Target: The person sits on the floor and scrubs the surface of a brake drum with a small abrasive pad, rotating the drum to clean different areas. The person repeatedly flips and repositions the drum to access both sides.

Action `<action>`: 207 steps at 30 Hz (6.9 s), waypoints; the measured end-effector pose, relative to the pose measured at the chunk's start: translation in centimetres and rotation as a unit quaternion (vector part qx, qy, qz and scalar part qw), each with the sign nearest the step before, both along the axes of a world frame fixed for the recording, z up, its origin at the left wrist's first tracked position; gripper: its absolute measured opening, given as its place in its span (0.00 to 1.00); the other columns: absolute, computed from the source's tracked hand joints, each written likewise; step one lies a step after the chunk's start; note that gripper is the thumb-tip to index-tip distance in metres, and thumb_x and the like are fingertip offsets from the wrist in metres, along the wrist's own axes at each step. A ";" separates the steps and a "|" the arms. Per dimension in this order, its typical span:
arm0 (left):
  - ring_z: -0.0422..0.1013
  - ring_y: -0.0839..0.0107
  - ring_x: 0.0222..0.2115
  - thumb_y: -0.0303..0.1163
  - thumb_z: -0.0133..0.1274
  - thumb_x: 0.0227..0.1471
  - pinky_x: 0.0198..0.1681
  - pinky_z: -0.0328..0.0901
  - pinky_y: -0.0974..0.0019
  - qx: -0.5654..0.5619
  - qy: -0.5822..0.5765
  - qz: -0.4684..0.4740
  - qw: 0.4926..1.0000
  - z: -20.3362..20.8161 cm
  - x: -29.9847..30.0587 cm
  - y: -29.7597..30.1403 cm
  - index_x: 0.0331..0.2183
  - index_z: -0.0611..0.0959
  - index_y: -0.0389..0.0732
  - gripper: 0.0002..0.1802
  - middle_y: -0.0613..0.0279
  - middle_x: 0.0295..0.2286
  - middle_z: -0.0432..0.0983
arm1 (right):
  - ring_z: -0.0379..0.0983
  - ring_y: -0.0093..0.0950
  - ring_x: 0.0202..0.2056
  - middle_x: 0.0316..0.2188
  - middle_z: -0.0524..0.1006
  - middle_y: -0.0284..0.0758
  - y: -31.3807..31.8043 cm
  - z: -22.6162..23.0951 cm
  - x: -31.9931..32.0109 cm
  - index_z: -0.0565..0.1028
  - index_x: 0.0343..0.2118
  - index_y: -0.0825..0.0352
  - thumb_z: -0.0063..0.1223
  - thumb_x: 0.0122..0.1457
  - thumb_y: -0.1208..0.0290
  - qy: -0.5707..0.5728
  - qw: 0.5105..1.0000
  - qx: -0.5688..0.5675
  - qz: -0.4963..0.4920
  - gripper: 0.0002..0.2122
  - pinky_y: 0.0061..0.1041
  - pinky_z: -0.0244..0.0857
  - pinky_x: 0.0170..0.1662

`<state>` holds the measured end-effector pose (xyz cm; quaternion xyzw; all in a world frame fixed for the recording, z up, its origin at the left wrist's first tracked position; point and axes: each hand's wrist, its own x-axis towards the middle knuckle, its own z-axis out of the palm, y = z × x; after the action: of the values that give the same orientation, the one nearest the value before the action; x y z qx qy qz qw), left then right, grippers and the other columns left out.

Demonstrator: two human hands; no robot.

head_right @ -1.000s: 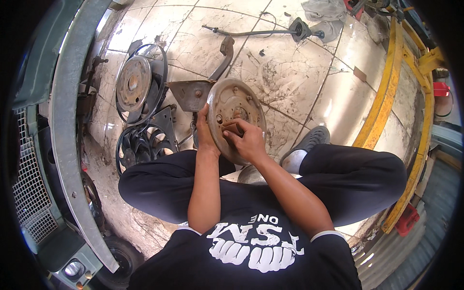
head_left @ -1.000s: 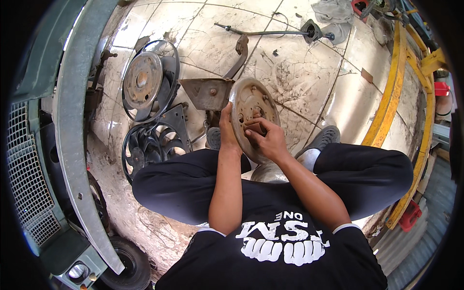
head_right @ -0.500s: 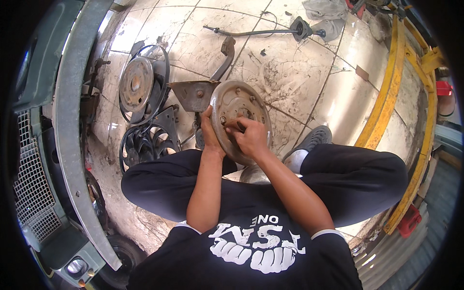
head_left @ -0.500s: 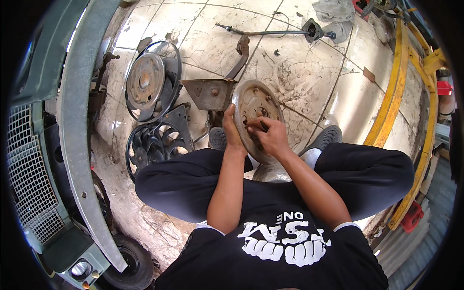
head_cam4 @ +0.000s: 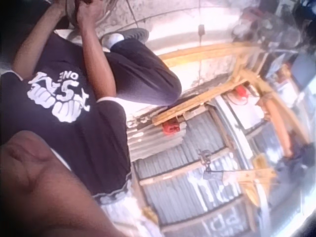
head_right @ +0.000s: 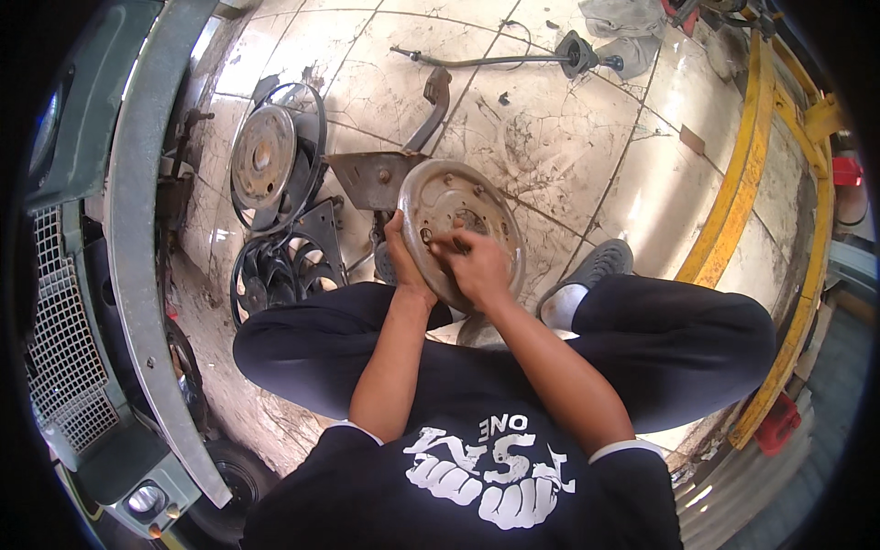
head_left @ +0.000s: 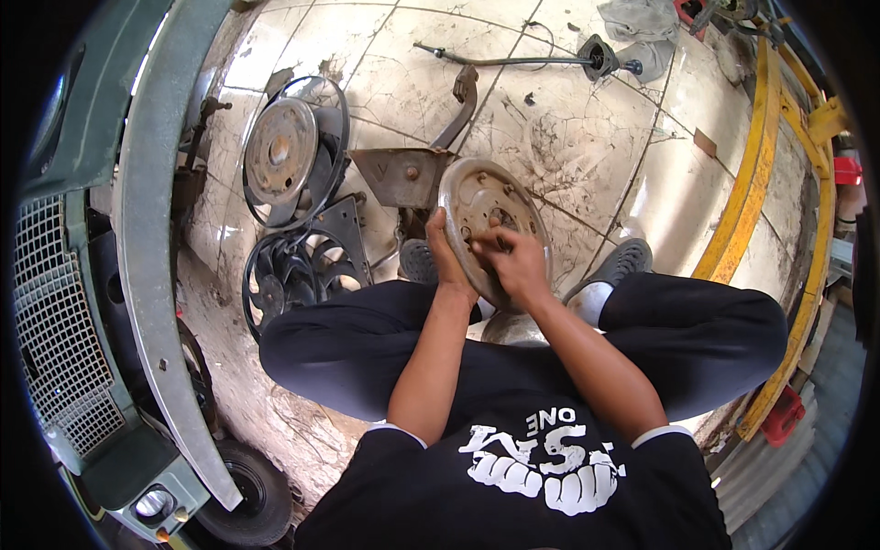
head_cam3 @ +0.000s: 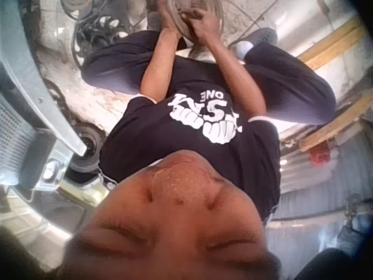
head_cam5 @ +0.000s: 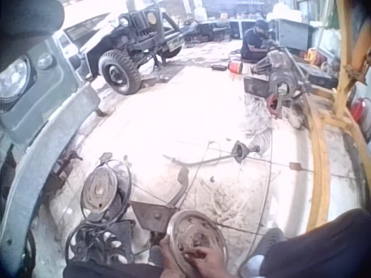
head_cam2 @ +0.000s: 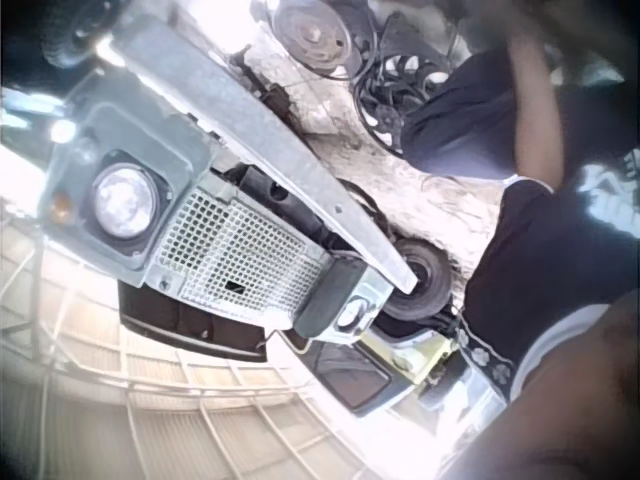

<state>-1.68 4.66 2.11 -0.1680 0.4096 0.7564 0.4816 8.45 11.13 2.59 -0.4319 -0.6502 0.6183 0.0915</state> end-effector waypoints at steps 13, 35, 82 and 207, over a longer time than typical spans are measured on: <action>0.79 0.55 0.39 0.64 0.43 0.57 0.46 0.74 0.52 -0.002 -0.013 0.026 1.000 -0.4 0.4 -0.8 0.55 0.76 0.41 0.40 0.52 0.42 0.81 | 0.82 0.29 0.34 0.33 0.86 0.39 -0.4 -0.3 -0.5 0.87 0.41 0.61 0.69 0.56 0.66 0.015 0.999 -0.044 -0.003 0.11 0.27 0.71 0.41; 0.79 0.57 0.35 0.65 0.42 0.57 0.41 0.77 0.55 0.035 -0.028 0.019 0.999 -1.4 0.5 -1.5 0.54 0.77 0.38 0.41 0.49 0.38 0.80 | 0.78 0.16 0.32 0.32 0.85 0.30 -1.2 -3.2 -0.1 0.85 0.40 0.69 0.71 0.56 0.71 0.004 0.994 -0.112 -0.015 0.11 0.19 0.71 0.38; 0.78 0.54 0.42 0.62 0.44 0.59 0.49 0.73 0.50 -0.011 -0.056 0.037 0.998 -0.2 0.4 0.7 0.56 0.76 0.36 0.40 0.47 0.45 0.79 | 0.82 0.24 0.35 0.34 0.85 0.36 3.9 -2.2 0.6 0.80 0.44 0.69 0.64 0.61 0.74 0.069 0.986 -0.103 -0.113 0.10 0.24 0.72 0.40; 0.76 0.58 0.38 0.64 0.42 0.56 0.42 0.73 0.54 0.039 -0.101 0.053 0.993 -3.3 0.9 0.1 0.54 0.76 0.43 0.38 0.53 0.41 0.78 | 0.75 0.34 0.43 0.41 0.77 0.42 2.1 -6.0 1.2 0.84 0.34 0.65 0.73 0.54 0.62 -0.111 0.990 0.080 0.044 0.12 0.32 0.68 0.48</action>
<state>-0.76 4.80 -1.15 -0.2464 0.3199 0.7750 0.4861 9.66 13.18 -3.37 -0.4604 -0.7218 0.5161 0.0258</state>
